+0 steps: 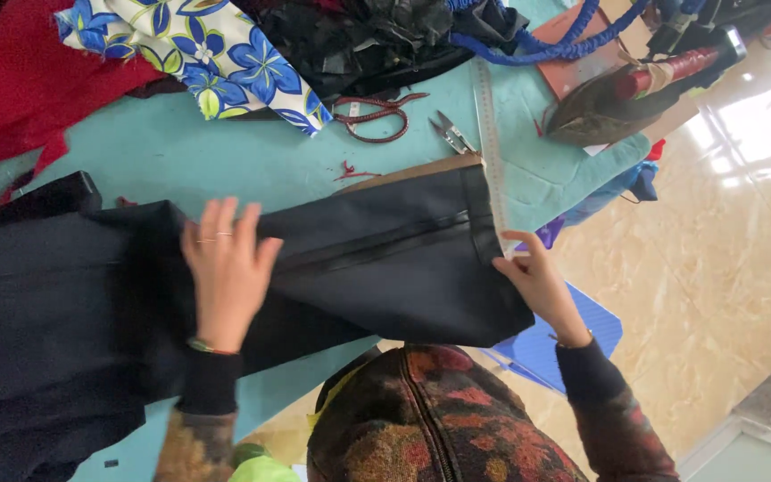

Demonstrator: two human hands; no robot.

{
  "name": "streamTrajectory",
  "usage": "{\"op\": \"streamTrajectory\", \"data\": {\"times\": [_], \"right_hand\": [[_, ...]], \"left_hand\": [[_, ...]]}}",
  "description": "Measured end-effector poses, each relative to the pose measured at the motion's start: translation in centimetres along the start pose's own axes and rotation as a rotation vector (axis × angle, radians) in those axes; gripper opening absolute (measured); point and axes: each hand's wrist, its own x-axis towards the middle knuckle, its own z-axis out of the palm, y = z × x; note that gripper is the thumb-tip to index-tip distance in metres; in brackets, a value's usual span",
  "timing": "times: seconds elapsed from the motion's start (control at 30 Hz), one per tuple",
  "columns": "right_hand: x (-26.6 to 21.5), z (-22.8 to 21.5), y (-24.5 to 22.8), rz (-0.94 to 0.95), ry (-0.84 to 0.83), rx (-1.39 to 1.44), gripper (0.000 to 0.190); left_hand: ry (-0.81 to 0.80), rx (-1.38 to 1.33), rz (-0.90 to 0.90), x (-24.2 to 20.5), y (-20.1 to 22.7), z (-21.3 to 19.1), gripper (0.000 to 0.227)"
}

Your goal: Ironing a floral patch onto a dark garment and using a wooden pressing block to set the fabric

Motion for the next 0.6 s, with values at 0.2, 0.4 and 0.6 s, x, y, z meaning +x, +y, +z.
{"op": "streamTrajectory", "data": {"times": [0.2,0.4,0.6], "right_hand": [[2.2,-0.1,-3.9,-0.294,0.236,-0.162,0.055],[4.3,2.2,-7.6,-0.589,0.099,-0.53,0.069],[5.8,2.5,-6.2,-0.549,0.015,-0.426,0.068]], "left_hand": [[-0.13,-0.253,0.193,0.1,10.8,1.5,0.067],[-0.182,-0.282,0.236,-1.0,11.6,4.7,0.07],[-0.154,-0.279,0.204,-1.9,10.2,4.4,0.068]]}}
